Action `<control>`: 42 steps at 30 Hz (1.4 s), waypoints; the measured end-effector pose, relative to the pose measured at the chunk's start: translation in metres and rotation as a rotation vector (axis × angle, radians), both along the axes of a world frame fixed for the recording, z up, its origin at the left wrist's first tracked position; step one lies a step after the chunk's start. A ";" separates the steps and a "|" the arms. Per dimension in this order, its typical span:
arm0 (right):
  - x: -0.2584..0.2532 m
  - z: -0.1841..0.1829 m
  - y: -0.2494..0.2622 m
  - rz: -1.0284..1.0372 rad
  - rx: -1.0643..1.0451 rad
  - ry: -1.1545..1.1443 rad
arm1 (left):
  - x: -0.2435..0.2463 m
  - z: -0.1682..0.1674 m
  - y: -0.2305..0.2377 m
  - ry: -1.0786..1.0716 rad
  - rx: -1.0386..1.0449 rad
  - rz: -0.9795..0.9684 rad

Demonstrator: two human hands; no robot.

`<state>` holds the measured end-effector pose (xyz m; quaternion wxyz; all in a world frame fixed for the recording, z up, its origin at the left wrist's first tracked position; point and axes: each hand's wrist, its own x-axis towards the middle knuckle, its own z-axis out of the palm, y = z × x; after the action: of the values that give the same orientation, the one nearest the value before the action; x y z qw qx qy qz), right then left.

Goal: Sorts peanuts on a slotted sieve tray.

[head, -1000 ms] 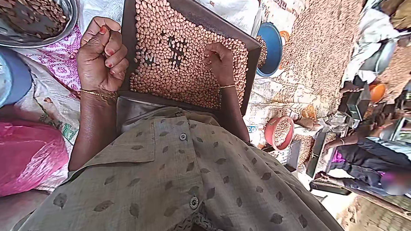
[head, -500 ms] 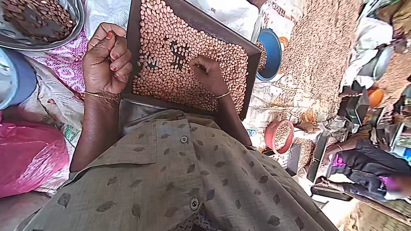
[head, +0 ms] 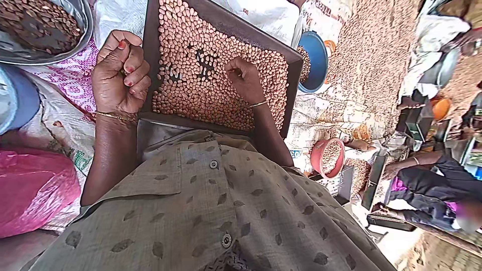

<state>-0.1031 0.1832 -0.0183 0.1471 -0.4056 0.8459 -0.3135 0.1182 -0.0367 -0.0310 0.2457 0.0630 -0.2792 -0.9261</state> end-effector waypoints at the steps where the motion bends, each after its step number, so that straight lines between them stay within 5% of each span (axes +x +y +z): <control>1: 0.004 -0.001 -0.001 0.044 0.025 0.056 | 0.000 0.000 0.000 -0.007 -0.005 0.004; 10: 0.041 0.014 -0.020 0.099 0.547 0.341 | 0.000 0.003 0.002 -0.045 -0.140 -0.035; 19: 0.050 0.003 -0.019 0.036 0.472 0.421 | -0.001 0.007 0.007 -0.163 -0.323 -0.123; 22: 0.043 0.012 -0.018 0.012 0.175 0.296 | -0.004 0.008 0.010 -0.246 -0.368 -0.168; 25: 0.056 0.035 -0.030 0.226 -0.364 0.056 | -0.008 0.010 0.015 -0.352 -0.437 -0.274; 27: 0.064 0.047 -0.043 0.344 -0.476 -0.020 | -0.010 0.009 0.014 -0.354 -0.442 -0.348; 29: 0.050 0.039 -0.056 0.330 -0.397 0.135 | -0.008 0.007 0.012 -0.316 -0.428 -0.383; 33: -0.007 0.000 -0.056 0.261 0.175 0.430 | -0.003 0.007 0.009 -0.227 -0.364 -0.318; 36: -0.032 -0.016 -0.030 0.177 0.213 0.615 | -0.002 0.007 0.006 -0.168 -0.260 -0.230; 42: -0.034 0.024 0.035 -0.073 0.444 0.395 | -0.001 0.000 -0.001 0.006 -0.051 -0.186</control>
<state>-0.1370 0.2184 0.0057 0.0533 -0.3859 0.9201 -0.0407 0.1173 -0.0373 -0.0308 0.1608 0.0279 -0.3068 -0.9377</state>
